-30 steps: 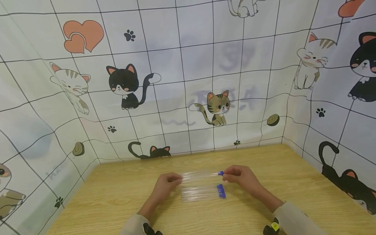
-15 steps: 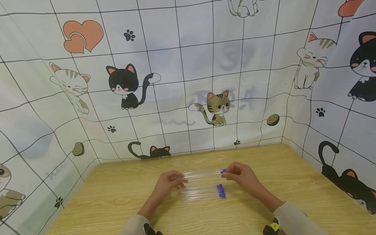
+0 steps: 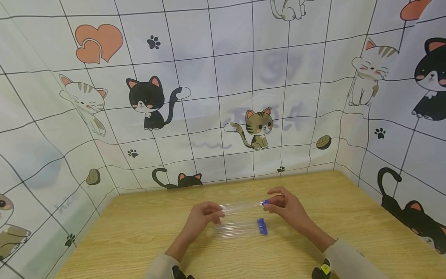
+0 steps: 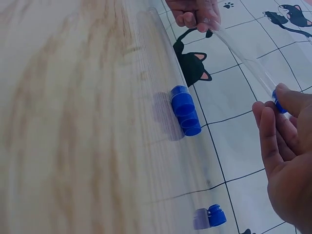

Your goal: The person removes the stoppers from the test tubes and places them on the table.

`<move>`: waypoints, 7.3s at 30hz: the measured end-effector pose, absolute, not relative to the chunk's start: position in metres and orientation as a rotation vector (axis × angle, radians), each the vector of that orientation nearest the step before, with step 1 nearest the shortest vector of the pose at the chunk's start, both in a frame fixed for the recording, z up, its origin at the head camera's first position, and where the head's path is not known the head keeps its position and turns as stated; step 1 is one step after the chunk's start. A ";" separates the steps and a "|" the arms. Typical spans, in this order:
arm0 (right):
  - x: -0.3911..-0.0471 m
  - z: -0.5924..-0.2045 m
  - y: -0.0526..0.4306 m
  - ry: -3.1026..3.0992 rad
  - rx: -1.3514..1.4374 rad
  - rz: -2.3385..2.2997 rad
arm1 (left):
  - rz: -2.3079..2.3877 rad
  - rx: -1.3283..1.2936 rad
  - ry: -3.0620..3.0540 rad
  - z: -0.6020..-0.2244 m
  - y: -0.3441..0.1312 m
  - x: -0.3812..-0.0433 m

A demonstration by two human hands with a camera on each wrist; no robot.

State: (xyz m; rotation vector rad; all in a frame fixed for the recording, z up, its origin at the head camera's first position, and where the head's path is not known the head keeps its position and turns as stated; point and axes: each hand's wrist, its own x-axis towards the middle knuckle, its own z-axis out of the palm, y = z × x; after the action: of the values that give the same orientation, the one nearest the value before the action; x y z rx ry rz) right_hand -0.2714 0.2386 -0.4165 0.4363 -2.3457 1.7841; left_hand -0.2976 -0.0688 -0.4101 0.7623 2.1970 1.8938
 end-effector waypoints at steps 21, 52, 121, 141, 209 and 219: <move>-0.252 -0.395 0.231 -2.469 0.516 1.607 | 1.835 0.806 2.323 -0.407 -0.066 -0.291; -0.256 -0.396 0.237 -2.364 0.593 1.817 | 1.947 0.901 2.293 -0.401 -0.064 -0.289; -0.271 -0.416 0.245 -2.359 0.567 1.639 | 1.808 0.885 2.373 -0.406 -0.058 -0.286; -0.256 -0.391 0.245 -2.336 0.729 1.677 | 1.896 0.855 2.420 -0.402 -0.068 -0.289; -0.280 -0.426 0.286 -2.831 0.192 1.245 | 1.432 0.616 2.784 -0.443 -0.099 -0.324; -0.282 -0.429 0.288 -2.835 0.179 1.248 | 1.386 0.612 2.822 -0.445 -0.100 -0.325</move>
State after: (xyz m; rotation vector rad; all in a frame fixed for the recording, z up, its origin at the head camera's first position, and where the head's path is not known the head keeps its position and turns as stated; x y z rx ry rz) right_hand -0.2817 0.2877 -0.4287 0.1791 -2.8352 1.2478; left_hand -0.3247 -0.0999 -0.4452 0.6124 2.8221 1.3859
